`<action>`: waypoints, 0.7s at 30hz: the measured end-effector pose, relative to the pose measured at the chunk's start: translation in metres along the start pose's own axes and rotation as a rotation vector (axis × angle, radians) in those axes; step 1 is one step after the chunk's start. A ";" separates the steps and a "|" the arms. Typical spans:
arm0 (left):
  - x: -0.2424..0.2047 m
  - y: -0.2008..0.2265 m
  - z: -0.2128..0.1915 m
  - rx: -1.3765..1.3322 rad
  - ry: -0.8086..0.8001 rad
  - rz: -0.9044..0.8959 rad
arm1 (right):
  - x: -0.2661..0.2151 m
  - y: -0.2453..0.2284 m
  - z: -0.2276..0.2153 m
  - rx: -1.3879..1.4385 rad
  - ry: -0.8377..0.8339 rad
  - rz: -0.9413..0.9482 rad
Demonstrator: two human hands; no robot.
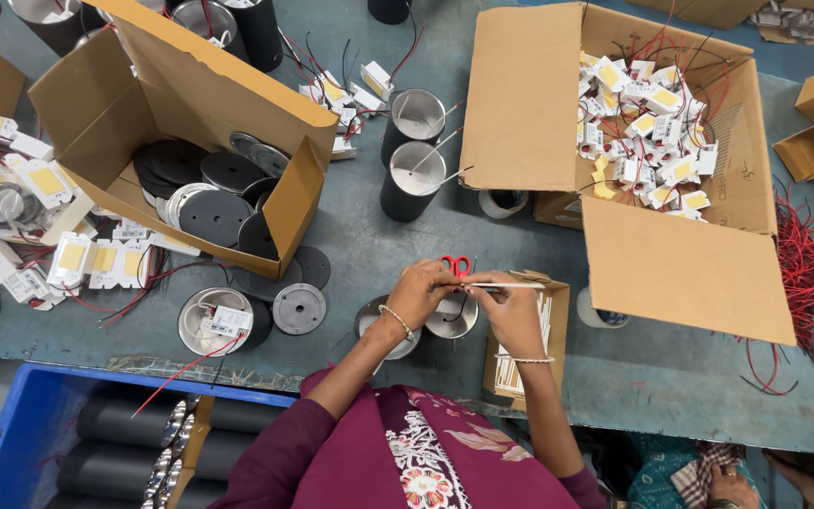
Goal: The person inserts white sticks into cylindrical metal containers filled with white wax, then places the containers into a blue crate. The person handles the containers and sticks by hand.
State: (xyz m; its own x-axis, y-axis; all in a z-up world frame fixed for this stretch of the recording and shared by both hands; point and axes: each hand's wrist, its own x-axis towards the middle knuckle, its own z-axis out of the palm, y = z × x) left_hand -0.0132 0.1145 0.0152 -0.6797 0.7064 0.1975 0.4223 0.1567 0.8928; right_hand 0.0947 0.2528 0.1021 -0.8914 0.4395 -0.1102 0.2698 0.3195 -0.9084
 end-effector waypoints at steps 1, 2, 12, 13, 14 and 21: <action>0.000 0.001 0.000 -0.003 -0.012 -0.011 | 0.001 0.000 0.001 -0.065 0.006 0.010; 0.000 0.002 0.000 -0.005 -0.023 -0.024 | 0.002 0.000 0.002 -0.093 0.024 0.020; -0.008 -0.016 -0.004 0.164 0.009 0.012 | 0.005 0.035 0.031 -0.243 0.039 -0.051; -0.007 -0.020 -0.004 0.090 0.016 0.008 | 0.006 0.042 0.038 -0.282 0.044 -0.054; -0.006 -0.023 -0.004 0.013 0.018 0.007 | 0.007 0.049 0.044 -0.336 0.045 -0.108; 0.009 -0.034 -0.005 -0.207 -0.016 -0.196 | 0.027 0.076 0.089 -0.648 -0.013 0.058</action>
State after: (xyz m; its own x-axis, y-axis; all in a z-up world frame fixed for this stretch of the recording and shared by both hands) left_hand -0.0371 0.1120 -0.0114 -0.7258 0.6878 0.0078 0.1509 0.1482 0.9774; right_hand 0.0584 0.2141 -0.0057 -0.8718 0.4628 -0.1604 0.4793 0.7387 -0.4739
